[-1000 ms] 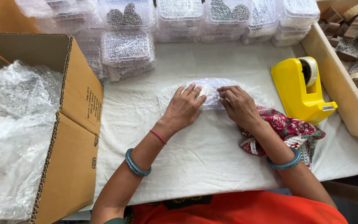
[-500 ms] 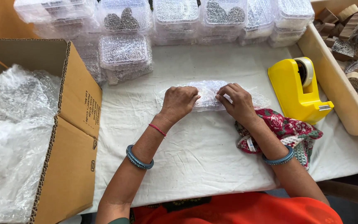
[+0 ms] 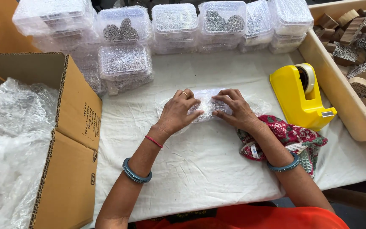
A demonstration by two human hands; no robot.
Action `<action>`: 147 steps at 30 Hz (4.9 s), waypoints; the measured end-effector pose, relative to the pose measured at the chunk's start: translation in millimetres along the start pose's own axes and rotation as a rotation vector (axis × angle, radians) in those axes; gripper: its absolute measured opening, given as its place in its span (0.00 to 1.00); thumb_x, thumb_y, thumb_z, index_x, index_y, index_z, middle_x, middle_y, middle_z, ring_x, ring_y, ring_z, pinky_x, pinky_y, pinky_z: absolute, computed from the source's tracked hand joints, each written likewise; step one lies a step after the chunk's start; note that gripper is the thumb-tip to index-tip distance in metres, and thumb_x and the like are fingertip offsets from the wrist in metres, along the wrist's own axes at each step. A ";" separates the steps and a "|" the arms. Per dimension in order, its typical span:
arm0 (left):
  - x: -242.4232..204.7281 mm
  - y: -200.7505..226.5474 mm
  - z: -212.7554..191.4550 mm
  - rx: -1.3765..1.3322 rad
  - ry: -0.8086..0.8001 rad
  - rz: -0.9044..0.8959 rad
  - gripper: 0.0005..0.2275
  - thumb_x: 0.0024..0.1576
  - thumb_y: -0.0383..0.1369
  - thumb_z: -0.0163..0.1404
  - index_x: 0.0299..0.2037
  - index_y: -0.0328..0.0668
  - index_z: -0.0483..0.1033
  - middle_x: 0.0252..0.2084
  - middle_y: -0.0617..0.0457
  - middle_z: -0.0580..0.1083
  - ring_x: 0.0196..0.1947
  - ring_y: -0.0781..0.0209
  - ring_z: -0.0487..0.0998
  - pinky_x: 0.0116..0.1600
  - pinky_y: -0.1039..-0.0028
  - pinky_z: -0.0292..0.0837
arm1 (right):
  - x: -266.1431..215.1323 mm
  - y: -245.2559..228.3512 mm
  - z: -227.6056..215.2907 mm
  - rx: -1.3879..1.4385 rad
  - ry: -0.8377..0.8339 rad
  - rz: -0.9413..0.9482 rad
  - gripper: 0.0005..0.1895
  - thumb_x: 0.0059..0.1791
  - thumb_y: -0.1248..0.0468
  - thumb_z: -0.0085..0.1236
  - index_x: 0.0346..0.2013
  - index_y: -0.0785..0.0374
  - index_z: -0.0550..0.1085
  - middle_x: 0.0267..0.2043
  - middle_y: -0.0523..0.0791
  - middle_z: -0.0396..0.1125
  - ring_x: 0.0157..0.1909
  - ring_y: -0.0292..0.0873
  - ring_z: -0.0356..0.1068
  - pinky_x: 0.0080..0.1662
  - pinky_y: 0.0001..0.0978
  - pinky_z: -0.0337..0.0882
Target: The person wipes two decorative wooden items with a cloth, places them into a small plastic container, and then wraps the container in bubble wrap. The person uses a tape dispenser to secure the bubble wrap around the container.
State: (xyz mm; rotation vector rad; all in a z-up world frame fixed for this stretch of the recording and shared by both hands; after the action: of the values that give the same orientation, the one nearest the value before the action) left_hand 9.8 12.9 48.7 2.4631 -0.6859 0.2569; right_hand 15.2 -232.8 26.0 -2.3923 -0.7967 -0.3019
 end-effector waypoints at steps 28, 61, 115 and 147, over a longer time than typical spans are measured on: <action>-30.1 41.5 29.1 0.143 0.300 0.268 0.06 0.59 0.21 0.54 0.44 0.31 0.78 0.43 0.45 0.77 0.42 0.56 0.79 0.45 0.70 0.79 | -13.5 10.5 -9.2 0.080 0.029 0.010 0.09 0.46 0.63 0.68 0.41 0.57 0.80 0.48 0.43 0.71 0.56 0.46 0.68 0.55 0.39 0.73; 43.2 -25.0 21.9 0.251 0.293 -0.025 0.02 0.57 0.31 0.57 0.37 0.46 0.80 0.37 0.54 0.78 0.42 0.55 0.80 0.58 0.58 0.70 | 30.5 -42.9 -12.3 -0.470 -0.237 -0.017 0.52 0.32 0.40 0.73 0.65 0.55 0.66 0.72 0.48 0.56 0.71 0.56 0.49 0.59 0.55 0.54; -54.7 15.7 55.4 0.414 0.104 0.253 0.02 0.55 0.26 0.56 0.35 0.43 0.77 0.39 0.56 0.76 0.45 0.62 0.75 0.56 0.64 0.68 | 54.2 21.2 14.3 -0.303 -0.141 0.011 0.57 0.32 0.32 0.71 0.66 0.63 0.68 0.65 0.52 0.63 0.71 0.56 0.54 0.68 0.57 0.49; 71.4 -45.9 33.5 -0.013 -0.115 -0.104 0.07 0.54 0.32 0.58 0.41 0.53 0.82 0.42 0.59 0.80 0.38 0.62 0.80 0.44 0.68 0.79 | 13.2 30.5 -17.8 0.106 0.015 0.237 0.07 0.55 0.63 0.59 0.39 0.66 0.75 0.53 0.47 0.71 0.49 0.46 0.73 0.48 0.38 0.73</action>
State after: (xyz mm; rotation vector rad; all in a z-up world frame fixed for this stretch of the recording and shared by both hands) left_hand 95.7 -3.3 22.5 2.5074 -0.6020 0.0709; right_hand 43.7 -256.9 31.1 -2.3517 -0.5019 -0.1761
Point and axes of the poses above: each hand's wrist, its own x-axis towards the middle knuckle, its own z-axis out of the palm, y = z × x, the point moved 1 cm from there along x, towards the middle knuckle
